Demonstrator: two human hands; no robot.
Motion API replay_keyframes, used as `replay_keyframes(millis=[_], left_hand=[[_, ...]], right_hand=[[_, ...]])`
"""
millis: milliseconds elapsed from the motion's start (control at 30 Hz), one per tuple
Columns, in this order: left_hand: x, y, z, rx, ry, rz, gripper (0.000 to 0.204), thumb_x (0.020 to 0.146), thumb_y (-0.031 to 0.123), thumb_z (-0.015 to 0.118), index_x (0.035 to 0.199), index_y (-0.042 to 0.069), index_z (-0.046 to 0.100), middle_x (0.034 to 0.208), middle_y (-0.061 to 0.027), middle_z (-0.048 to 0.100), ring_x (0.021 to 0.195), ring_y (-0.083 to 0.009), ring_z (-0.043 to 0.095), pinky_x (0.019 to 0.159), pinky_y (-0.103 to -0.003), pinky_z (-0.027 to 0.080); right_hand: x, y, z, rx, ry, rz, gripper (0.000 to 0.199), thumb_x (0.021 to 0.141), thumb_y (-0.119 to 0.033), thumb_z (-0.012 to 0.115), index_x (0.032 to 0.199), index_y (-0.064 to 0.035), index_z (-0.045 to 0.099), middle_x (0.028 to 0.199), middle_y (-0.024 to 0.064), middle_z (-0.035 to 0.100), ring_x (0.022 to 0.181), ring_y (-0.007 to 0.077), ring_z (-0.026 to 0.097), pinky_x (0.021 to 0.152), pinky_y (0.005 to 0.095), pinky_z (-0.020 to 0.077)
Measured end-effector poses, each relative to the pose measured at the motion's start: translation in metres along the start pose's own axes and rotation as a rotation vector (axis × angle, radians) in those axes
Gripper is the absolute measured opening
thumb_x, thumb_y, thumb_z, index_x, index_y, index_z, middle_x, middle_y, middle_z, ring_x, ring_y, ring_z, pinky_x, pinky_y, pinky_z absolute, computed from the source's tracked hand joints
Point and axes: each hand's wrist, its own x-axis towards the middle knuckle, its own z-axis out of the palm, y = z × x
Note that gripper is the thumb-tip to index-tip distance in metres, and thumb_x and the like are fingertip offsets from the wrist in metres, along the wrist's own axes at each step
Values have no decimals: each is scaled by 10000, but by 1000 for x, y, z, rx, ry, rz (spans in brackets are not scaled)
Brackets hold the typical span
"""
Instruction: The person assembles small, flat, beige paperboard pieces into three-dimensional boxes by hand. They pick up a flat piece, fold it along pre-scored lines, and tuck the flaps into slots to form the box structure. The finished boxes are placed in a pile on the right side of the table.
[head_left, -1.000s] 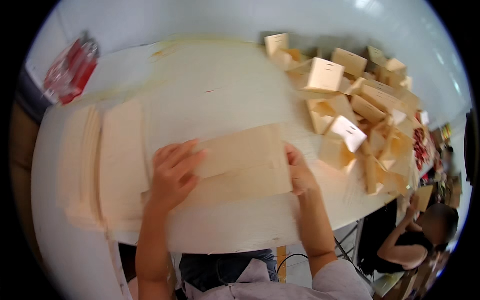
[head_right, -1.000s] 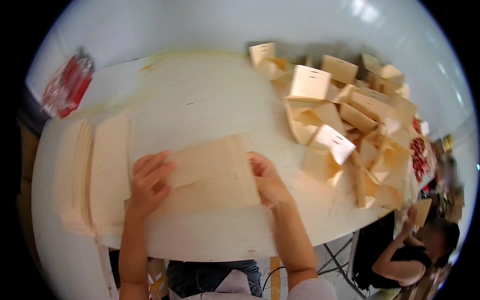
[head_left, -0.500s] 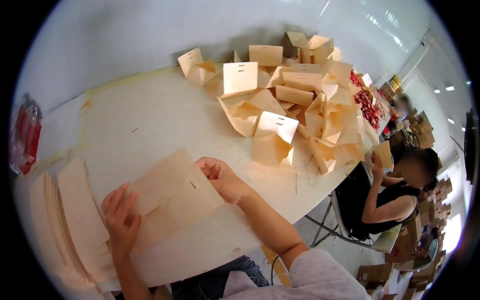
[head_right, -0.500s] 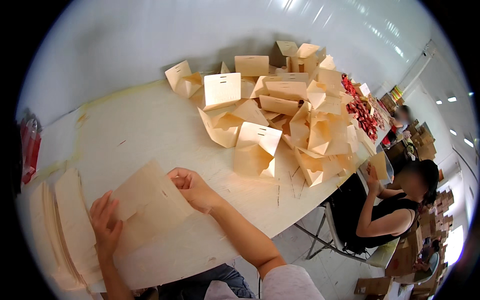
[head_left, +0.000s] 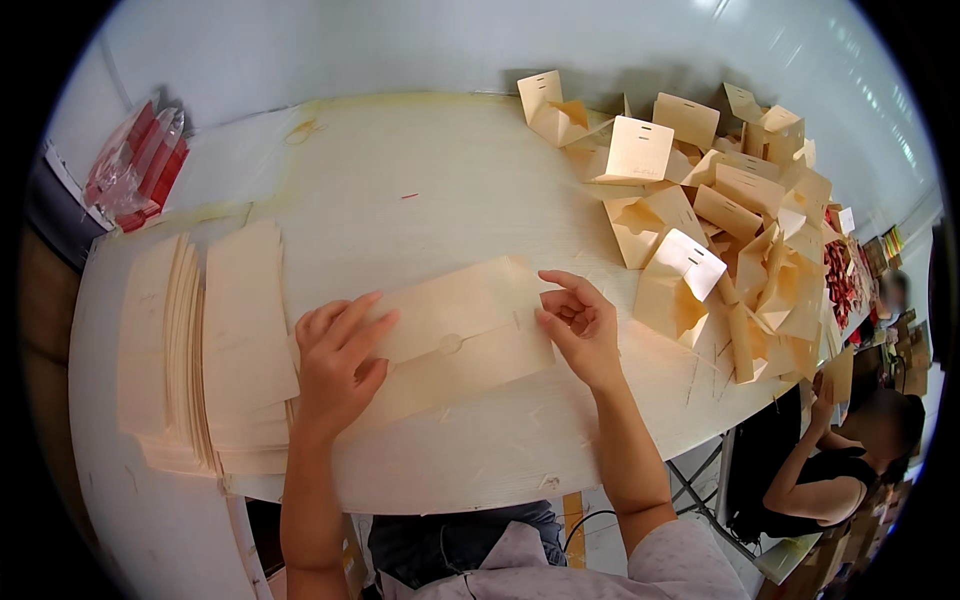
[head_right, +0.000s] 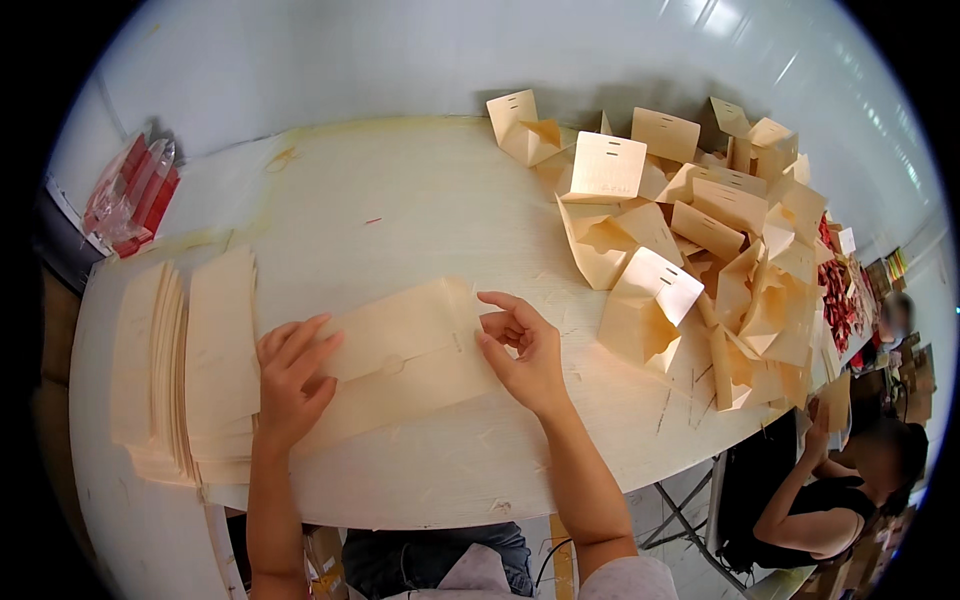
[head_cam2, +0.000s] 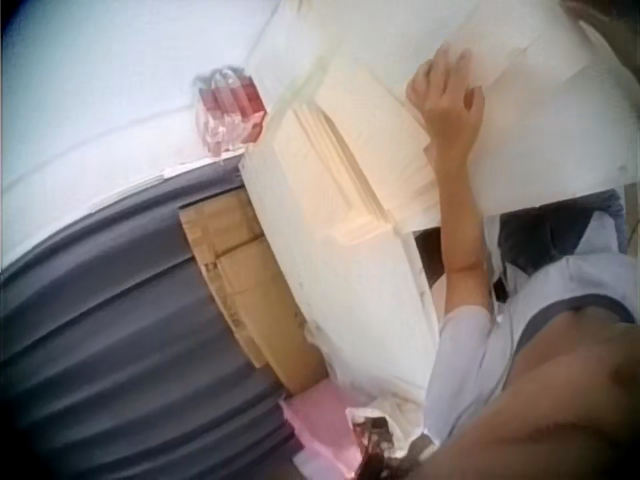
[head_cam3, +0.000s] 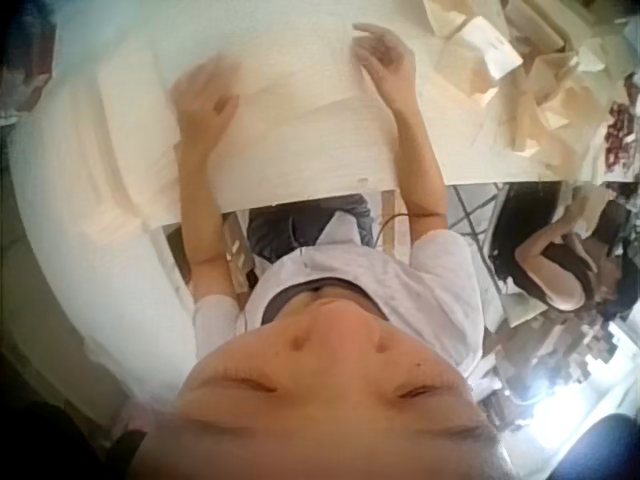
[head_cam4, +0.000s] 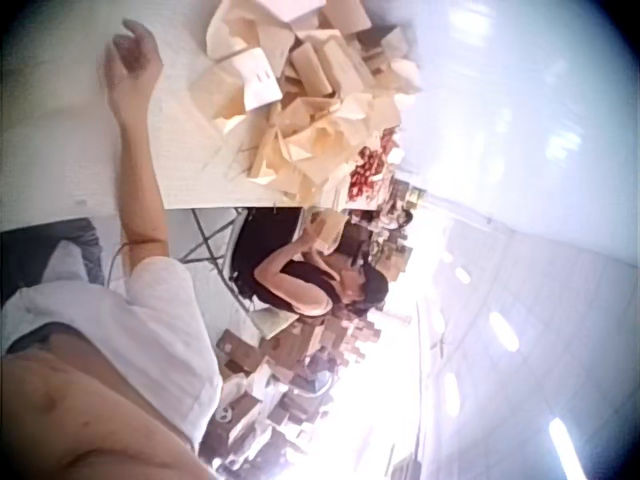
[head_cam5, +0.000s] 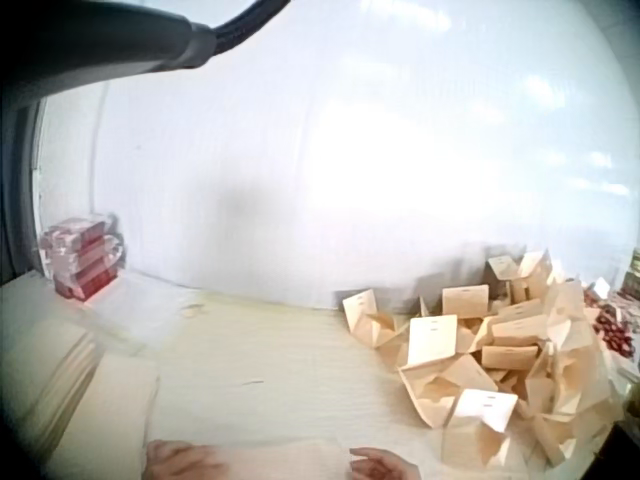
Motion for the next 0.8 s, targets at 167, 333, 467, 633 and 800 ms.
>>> replay_keyframes(millis=[167,333,467,633,800], left_hand=[[1,2,1,4,-4,-3,445,565,25,605,999,119,632,1162,-39,536,990,-233,464,906,-387,286],[1,1,3,-7,2,11,441,568,19,603,996,122,634,1164,-37,535,988,-228,467,904,-383,291],[0,1,3,-12,-24,-4,450,556,-8,603,993,91,630,1168,-60,541,1022,-258,456,921,-378,292],[0,1,3,-6,-29,-14,442,562,-2,607,993,91,630,1168,-63,539,1026,-258,455,924,-380,286],[1,1,3,-12,-33,-55,431,572,2,604,994,88,628,1180,-63,528,1038,-267,451,931,-386,279]], right_hand=[[0,5,1,-94,17,-111,360,740,43,555,1095,0,515,818,60,617,664,76,557,635,210,465],[-1,4,2,-219,19,-136,365,728,51,561,1084,-20,519,804,46,606,630,69,551,575,205,452],[-3,-4,10,-286,42,-141,361,728,64,554,1077,-19,516,805,45,595,648,78,554,591,214,455],[0,3,12,0,76,-139,345,733,71,550,1068,9,501,798,64,586,734,109,562,704,241,460],[-1,11,0,-129,6,-164,355,749,34,557,1094,16,474,815,71,584,763,127,566,750,264,458]])
